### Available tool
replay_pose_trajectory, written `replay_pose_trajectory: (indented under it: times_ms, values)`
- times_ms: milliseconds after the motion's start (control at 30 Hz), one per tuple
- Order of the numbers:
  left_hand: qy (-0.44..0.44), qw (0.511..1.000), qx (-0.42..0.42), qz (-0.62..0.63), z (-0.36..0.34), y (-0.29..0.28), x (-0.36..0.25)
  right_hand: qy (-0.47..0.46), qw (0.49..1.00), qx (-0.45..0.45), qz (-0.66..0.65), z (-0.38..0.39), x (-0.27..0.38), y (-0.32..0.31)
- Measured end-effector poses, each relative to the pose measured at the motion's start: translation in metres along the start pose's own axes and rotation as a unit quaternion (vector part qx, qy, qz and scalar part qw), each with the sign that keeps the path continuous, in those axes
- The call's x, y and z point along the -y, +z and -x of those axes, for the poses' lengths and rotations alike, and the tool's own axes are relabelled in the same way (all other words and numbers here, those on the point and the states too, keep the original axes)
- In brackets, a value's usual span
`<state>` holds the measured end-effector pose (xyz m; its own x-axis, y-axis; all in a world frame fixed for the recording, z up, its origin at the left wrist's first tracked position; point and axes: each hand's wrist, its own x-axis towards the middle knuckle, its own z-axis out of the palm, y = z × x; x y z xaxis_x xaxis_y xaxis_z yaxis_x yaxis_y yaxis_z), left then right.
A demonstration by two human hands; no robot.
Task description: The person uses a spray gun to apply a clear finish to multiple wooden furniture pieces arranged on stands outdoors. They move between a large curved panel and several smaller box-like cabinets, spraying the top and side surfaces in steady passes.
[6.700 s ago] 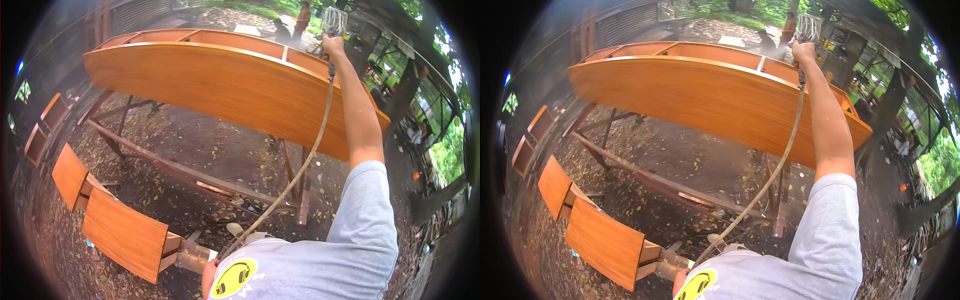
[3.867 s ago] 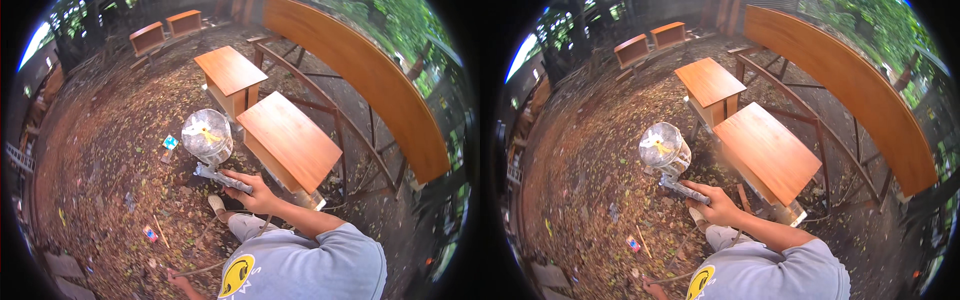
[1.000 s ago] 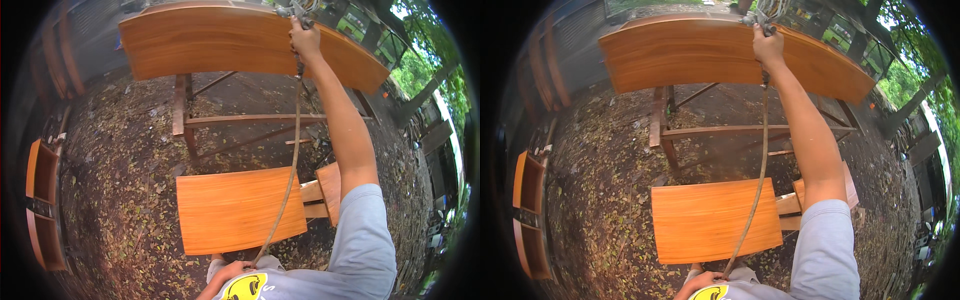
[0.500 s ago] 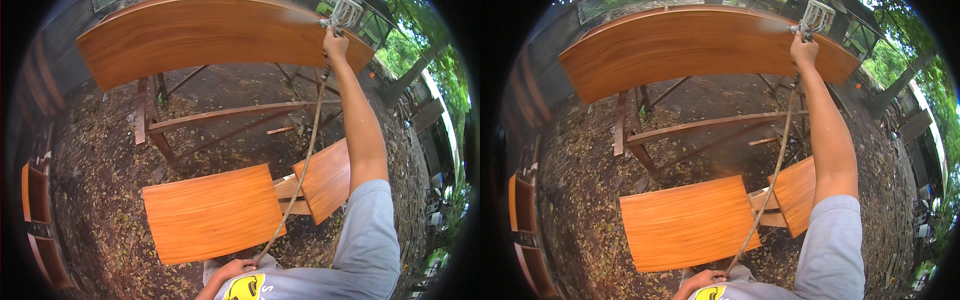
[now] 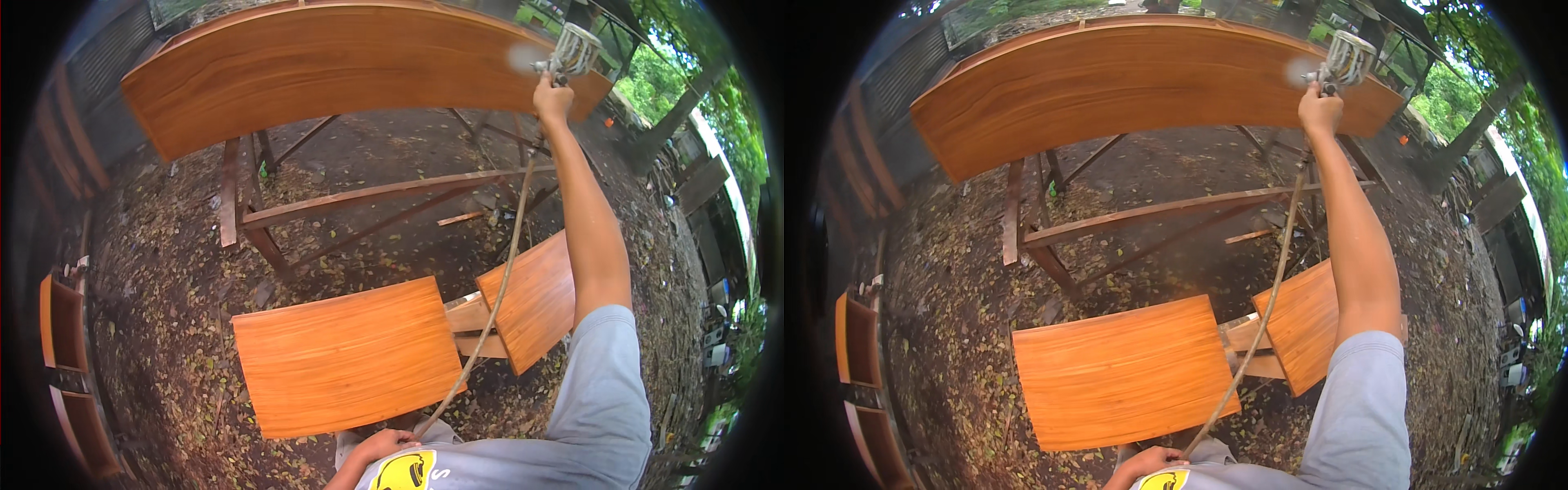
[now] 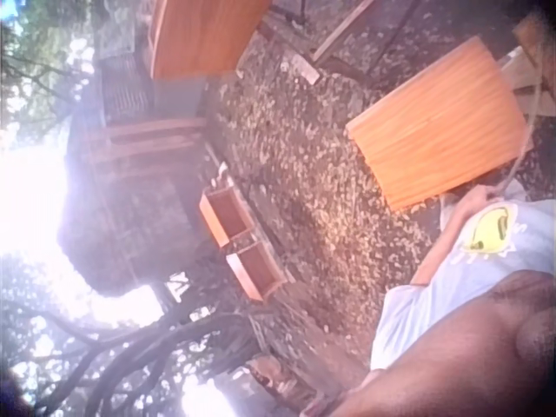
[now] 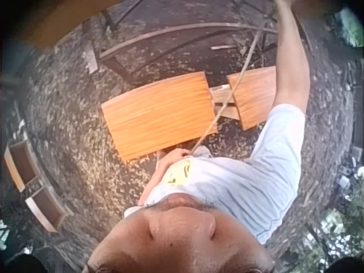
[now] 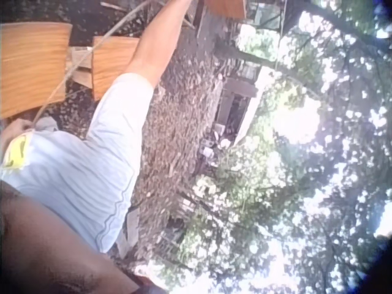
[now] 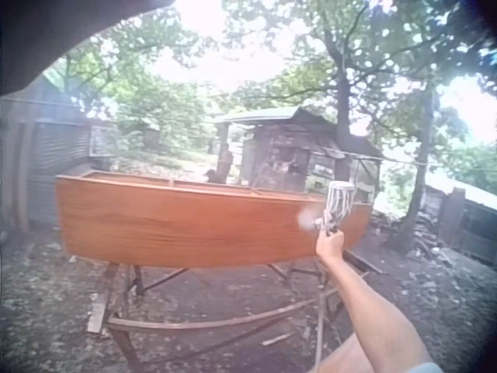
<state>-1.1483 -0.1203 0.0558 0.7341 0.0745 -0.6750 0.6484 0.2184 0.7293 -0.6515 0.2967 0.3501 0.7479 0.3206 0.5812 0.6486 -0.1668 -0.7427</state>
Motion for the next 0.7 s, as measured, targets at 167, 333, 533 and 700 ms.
replay_pose_trajectory:
  times_ms: [167,333,533,700]
  values:
    - [0.024,0.999,-0.022,0.026,0.008,0.009,0.033,-0.017,0.943,0.194,-0.270,0.079,0.054,0.031]
    - [0.026,0.997,-0.056,0.042,0.019,0.021,0.070,0.022,0.871,0.328,-0.365,0.166,0.152,0.055]
    - [0.050,0.986,-0.108,0.117,0.035,0.039,0.107,0.005,0.820,0.394,-0.415,0.259,0.253,0.103]
    - [0.048,0.971,-0.166,0.166,0.051,0.050,0.132,-0.045,0.797,0.406,-0.446,0.337,0.326,0.149]
